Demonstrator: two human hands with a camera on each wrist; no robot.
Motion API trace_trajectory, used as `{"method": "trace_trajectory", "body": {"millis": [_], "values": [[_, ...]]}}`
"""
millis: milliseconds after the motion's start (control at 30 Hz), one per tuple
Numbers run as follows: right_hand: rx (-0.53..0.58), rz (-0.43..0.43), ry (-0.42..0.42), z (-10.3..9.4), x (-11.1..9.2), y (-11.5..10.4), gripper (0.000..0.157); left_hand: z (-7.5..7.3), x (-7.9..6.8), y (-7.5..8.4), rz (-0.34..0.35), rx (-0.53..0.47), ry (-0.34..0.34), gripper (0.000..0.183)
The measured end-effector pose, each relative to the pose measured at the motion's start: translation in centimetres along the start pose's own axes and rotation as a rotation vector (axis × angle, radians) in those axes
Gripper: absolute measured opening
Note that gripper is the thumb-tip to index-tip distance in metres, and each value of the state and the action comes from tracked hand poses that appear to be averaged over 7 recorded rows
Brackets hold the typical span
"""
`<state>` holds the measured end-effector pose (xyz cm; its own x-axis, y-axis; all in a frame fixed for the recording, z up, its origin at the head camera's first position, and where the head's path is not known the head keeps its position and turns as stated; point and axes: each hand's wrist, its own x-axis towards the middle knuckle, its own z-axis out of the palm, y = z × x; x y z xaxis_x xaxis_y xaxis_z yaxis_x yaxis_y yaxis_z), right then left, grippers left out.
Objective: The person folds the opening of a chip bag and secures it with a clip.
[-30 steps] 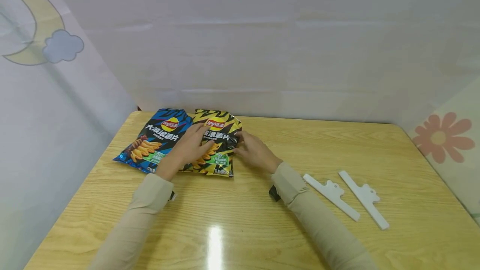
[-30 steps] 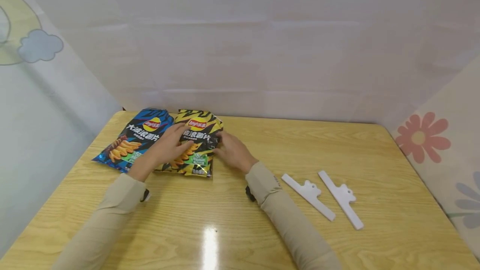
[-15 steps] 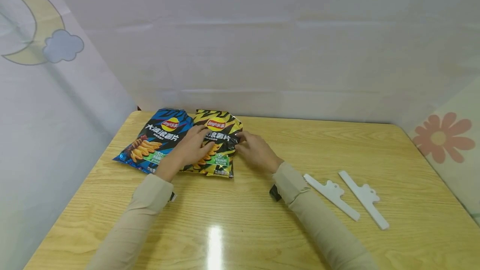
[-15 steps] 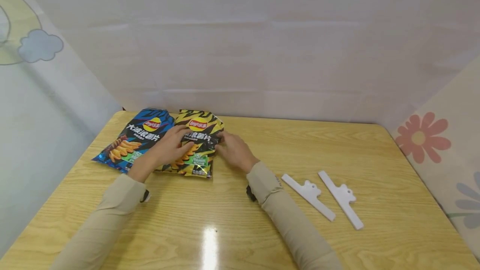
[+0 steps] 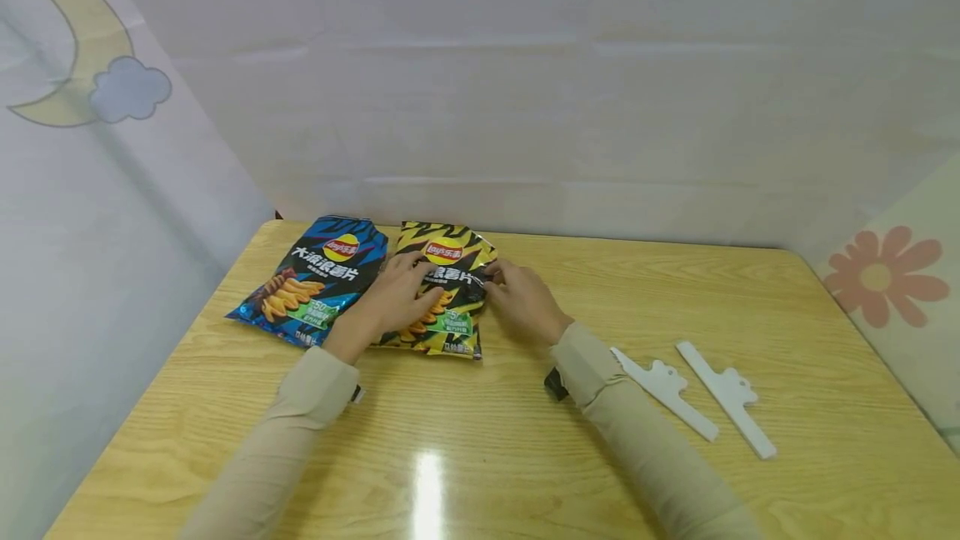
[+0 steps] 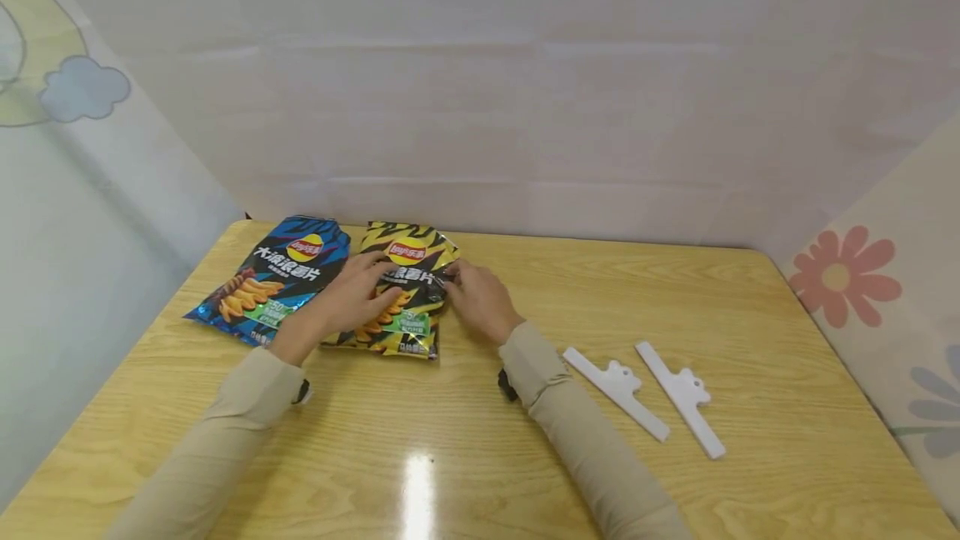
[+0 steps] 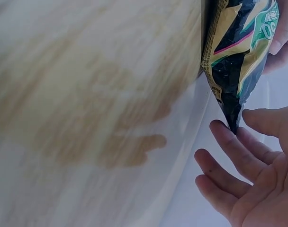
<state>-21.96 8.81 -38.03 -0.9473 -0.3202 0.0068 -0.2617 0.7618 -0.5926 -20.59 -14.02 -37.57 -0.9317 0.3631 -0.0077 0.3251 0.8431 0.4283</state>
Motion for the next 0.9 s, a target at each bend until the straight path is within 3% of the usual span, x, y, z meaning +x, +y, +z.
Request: {"method": "trace_trajectory", "body": {"millis": [333,567,900], "values": [[0.002,0.021,0.032,-0.3,-0.1,0.3,0.031,0.3,0.0,0.3,0.014,-0.019,-0.023,0.056],[0.006,0.021,0.035,-0.1,0.0,0.5,0.031,0.4,0.1,-0.5,0.008,-0.036,0.025,0.06],[0.037,0.02,0.032,-0.1,0.1,0.7,0.032,0.4,0.2,-0.9,-0.096,-0.173,0.039,0.068]]}}
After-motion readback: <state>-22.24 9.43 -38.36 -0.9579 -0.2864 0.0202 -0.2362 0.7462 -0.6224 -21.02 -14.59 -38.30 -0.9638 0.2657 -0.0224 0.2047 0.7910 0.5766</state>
